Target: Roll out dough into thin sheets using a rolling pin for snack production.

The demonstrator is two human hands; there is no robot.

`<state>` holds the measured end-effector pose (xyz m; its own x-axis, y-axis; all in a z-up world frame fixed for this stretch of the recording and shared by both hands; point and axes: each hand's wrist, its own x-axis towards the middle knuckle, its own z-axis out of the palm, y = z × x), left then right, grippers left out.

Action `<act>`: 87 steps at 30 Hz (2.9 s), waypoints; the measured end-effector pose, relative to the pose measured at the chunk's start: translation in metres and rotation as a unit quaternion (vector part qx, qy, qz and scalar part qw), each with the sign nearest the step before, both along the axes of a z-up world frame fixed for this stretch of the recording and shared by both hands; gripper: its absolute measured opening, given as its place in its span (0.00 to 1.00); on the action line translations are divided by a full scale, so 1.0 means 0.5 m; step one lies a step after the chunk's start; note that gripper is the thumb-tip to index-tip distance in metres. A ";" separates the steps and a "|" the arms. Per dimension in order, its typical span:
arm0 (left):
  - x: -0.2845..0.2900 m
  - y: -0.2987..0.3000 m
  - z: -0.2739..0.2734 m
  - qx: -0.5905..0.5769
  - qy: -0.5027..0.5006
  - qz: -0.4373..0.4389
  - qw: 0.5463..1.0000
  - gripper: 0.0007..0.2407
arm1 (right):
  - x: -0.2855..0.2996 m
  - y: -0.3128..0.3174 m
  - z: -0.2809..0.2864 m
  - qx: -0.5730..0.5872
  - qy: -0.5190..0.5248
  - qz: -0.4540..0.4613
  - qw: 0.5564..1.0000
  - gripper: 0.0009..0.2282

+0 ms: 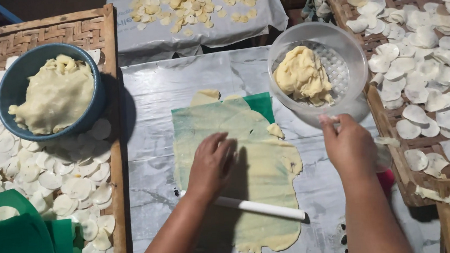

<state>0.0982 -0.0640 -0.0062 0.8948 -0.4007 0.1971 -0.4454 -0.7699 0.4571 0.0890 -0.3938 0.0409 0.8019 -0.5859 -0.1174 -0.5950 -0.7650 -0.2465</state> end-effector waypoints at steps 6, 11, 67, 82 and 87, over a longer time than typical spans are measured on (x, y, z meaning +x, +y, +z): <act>-0.145 0.008 0.041 -0.083 0.022 -0.164 0.983 0.18 | 0.008 0.061 0.105 0.206 0.008 -0.090 0.974 0.28; -0.202 0.064 0.057 -0.005 -0.040 -0.172 0.984 0.09 | -0.148 0.199 0.149 0.147 0.281 0.295 0.901 0.17; 0.044 -0.086 -0.041 0.139 0.024 0.006 0.990 0.27 | -0.137 0.151 -0.040 -0.022 0.050 0.277 0.959 0.33; 0.068 -0.087 0.020 0.135 0.075 0.071 0.985 0.28 | -0.062 0.162 -0.147 -0.104 -0.107 0.208 0.967 0.29; -0.017 -0.055 0.003 0.156 0.106 0.055 0.980 0.29 | -0.166 0.191 -0.106 -0.095 -0.078 0.249 0.961 0.34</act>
